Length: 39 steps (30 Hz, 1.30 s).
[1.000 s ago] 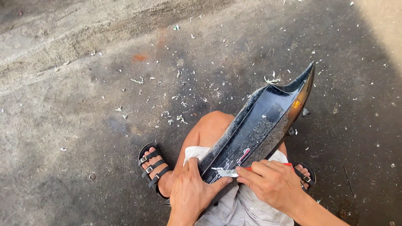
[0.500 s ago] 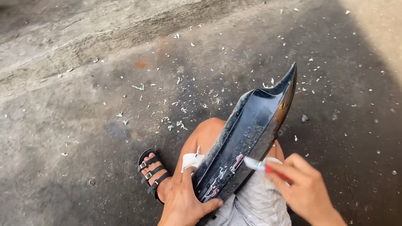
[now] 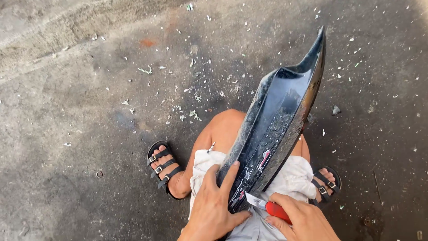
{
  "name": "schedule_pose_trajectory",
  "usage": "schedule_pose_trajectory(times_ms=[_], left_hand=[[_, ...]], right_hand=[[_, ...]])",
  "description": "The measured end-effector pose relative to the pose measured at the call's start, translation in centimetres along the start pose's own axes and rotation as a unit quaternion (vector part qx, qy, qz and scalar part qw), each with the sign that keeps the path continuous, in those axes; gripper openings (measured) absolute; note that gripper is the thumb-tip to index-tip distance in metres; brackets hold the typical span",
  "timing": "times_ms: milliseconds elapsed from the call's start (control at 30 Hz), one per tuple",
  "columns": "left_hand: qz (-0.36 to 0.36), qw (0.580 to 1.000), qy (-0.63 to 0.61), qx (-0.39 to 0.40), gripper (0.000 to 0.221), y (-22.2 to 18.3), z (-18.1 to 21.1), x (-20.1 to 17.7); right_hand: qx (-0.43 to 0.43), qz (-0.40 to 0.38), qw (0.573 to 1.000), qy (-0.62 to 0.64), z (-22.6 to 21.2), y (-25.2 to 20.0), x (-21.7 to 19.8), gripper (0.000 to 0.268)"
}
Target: Removing stickers from a motorcycle fairing using a utility knife
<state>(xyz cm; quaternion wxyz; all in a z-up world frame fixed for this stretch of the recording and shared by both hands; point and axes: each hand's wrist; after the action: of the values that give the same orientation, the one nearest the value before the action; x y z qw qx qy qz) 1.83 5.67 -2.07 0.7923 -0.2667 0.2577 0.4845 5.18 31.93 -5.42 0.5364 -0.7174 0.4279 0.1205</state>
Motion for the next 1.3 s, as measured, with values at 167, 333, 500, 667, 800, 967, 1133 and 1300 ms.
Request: schedule_pose_trajectory(times_ms=[167, 333, 500, 667, 800, 967, 1133, 1300], left_hand=[[0.017, 0.999, -0.050, -0.001, 0.142, -0.4, -1.0, 0.0], [0.011, 0.999, -0.051, -0.008, 0.141, -0.8, -1.3, 0.2], [0.011, 0.997, -0.082, 0.004, 0.132, -1.0, -1.5, -0.3], [0.031, 0.991, -0.131, 0.015, 0.124, -1.3, -1.5, -0.8], [0.010, 0.990, -0.139, -0.027, 0.120, -1.4, -1.5, -0.9], [0.023, 0.991, -0.129, -0.020, 0.119, -1.4, -1.6, -0.5], [0.025, 0.994, -0.106, -0.016, 0.119, -1.3, -1.8, 0.0], [0.019, 0.996, -0.078, -0.037, 0.120, -1.3, -1.8, 0.5]], right_hand=[[-0.045, -0.032, 0.998, -0.003, -0.1, -0.4, 1.7, 0.055], [-0.149, -0.021, 0.982, -0.114, -1.3, -0.6, 1.4, 0.054], [-0.301, 0.061, 0.907, -0.290, -4.4, -0.1, -1.0, 0.048], [-0.317, 0.013, 0.899, -0.302, -5.3, 0.6, -2.1, 0.045], [-0.357, 0.006, 0.873, -0.334, -5.4, 1.2, -2.5, 0.048], [-0.341, -0.017, 0.864, -0.369, -5.6, 1.1, -2.9, 0.050], [-0.328, 0.020, 0.872, -0.363, -5.2, 1.0, -2.6, 0.052], [-0.305, 0.051, 0.870, -0.384, -4.9, 0.7, -2.4, 0.053]])
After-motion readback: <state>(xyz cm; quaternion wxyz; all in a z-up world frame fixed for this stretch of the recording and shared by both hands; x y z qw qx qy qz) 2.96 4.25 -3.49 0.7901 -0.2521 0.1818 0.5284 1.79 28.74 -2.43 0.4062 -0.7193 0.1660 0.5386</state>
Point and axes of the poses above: each hand's wrist, its own y-axis towards the middle knuckle, its own x-axis out of the palm, z = x × y, and after that the axes turned 12 degrees about x, right-handed
